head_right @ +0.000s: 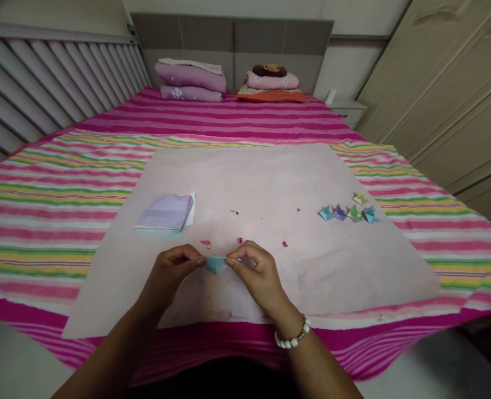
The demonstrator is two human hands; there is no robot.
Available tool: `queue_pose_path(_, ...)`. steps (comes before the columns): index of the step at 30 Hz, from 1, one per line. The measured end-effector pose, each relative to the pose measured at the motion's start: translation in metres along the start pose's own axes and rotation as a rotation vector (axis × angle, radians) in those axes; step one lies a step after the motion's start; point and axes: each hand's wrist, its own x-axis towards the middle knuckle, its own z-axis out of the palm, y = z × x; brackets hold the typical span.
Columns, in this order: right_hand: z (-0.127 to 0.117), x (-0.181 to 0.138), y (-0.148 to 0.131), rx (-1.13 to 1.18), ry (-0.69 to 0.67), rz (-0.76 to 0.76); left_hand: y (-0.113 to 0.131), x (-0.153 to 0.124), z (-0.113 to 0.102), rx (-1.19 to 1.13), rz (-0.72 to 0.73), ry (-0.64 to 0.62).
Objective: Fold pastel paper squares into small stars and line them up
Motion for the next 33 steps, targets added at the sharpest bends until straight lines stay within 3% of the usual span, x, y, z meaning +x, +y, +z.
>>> queue_pose_path(8,0.011,-0.002,0.009,0.112,0.068,0.118,-0.017,0.001,0.005,-0.085,-0.059,0.07)
queue_pose_path(14,0.015,-0.004,0.008,0.1,0.116,0.119,-0.012,-0.001,0.009,-0.129,-0.094,-0.109)
queue_pose_path(19,0.018,-0.007,0.007,0.095,0.123,0.137,-0.016,0.0,0.012,-0.17,-0.139,-0.072)
queue_pose_path(24,0.025,-0.008,0.003,0.025,0.143,0.072,-0.011,0.0,0.018,-0.337,-0.229,0.045)
queue_pose_path(28,0.029,-0.009,0.0,0.037,0.078,0.063,-0.007,-0.001,0.021,-0.442,-0.208,0.098)
queue_pose_path(33,0.028,-0.009,0.0,0.086,0.1,0.124,-0.01,-0.001,0.017,-0.488,-0.188,0.033)
